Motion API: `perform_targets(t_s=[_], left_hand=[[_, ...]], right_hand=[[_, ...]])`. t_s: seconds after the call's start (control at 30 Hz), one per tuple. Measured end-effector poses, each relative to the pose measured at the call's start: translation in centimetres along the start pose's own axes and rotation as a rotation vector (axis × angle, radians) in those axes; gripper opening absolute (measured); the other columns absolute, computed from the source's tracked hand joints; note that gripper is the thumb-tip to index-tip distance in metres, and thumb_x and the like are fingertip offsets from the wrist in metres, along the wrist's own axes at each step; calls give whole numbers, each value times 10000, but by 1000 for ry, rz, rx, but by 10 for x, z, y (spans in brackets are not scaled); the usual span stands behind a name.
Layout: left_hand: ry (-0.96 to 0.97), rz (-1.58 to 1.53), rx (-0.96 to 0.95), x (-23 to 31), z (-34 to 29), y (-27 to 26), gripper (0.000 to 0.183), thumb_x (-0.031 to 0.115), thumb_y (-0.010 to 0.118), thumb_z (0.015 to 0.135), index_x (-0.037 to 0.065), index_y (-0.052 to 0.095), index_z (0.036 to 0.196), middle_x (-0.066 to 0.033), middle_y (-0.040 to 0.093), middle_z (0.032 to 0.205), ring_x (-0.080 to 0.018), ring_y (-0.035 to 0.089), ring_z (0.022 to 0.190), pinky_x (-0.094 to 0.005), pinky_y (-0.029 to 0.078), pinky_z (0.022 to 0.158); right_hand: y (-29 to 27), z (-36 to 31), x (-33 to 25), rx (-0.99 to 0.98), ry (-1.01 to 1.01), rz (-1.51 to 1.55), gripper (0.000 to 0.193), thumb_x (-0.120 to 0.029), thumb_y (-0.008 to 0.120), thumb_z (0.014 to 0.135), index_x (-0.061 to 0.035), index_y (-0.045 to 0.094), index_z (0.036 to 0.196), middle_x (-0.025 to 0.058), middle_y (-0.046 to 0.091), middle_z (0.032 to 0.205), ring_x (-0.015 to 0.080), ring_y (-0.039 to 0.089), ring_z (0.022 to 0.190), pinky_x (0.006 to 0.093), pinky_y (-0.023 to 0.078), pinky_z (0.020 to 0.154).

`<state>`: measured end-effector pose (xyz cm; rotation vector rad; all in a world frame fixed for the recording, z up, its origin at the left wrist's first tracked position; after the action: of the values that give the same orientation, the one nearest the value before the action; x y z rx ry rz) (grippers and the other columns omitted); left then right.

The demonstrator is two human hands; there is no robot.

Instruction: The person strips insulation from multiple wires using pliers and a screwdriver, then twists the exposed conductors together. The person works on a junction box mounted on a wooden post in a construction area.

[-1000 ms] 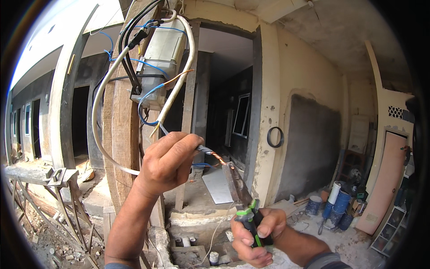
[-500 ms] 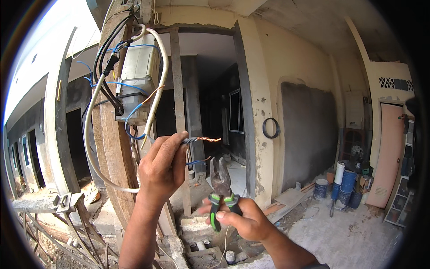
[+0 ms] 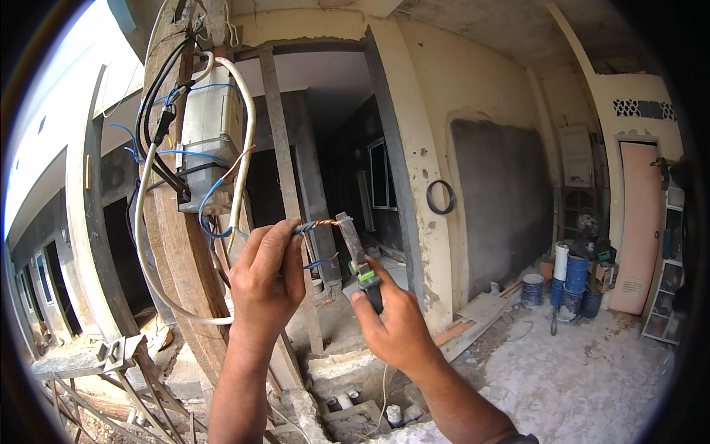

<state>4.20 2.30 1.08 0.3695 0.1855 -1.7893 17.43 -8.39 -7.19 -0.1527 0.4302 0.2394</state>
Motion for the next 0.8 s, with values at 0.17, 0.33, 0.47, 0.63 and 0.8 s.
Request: perform_targets(t_s=[0.17, 0.33, 0.47, 0.63, 0.8], left_hand=[[-5, 2, 6, -1, 0, -2, 234, -60, 686, 907, 0, 708, 1132, -159, 709, 938, -279, 718, 774, -348, 567, 681], [-29, 29, 15, -2, -2, -2, 232, -56, 677, 915, -3, 702, 1139, -171, 712, 975, -293, 723, 793, -359, 571, 691], [5, 38, 13, -2, -3, -2, 213, -50, 676, 921, -20, 677, 1131, -195, 702, 1019, -346, 723, 818, -401, 585, 708], [-59, -21, -36, -11, -9, -1, 197, -58, 663, 928, -36, 666, 1124, -207, 704, 1000, -353, 718, 829, -388, 574, 715], [-29, -62, 1, -7, -9, -3, 125, -67, 619, 961, -55, 670, 1075, -171, 704, 911, -256, 686, 739, -334, 541, 664]], right_hand=[[1, 3, 3, 30, -8, -55, 388, -134, 597, 990, 72, 552, 1315, 270, 692, 928, 413, 698, 852, 467, 550, 773], [-4, 3, 6, 88, -36, -38, 264, -134, 621, 998, 31, 579, 1200, 124, 677, 834, 204, 670, 740, 358, 522, 698], [9, 5, 13, -64, 31, 219, 186, -104, 606, 983, 2, 575, 1133, 64, 640, 842, 157, 613, 718, 329, 506, 674], [51, 2, 7, -582, 208, 870, 210, -113, 603, 932, -22, 573, 1119, 60, 603, 851, 138, 575, 718, 324, 494, 639], [78, -20, -19, -989, 412, 1512, 259, -94, 597, 856, 5, 535, 1087, 135, 545, 836, 220, 546, 634, 385, 500, 576]])
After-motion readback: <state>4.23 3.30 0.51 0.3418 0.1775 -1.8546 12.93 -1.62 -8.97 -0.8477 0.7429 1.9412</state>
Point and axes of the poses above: each hand's wrist, its own z-axis towards the middle knuckle, its own y-axis out of the palm, x = y × z, the point moved 10 cm from there along z, towards the middle knuckle
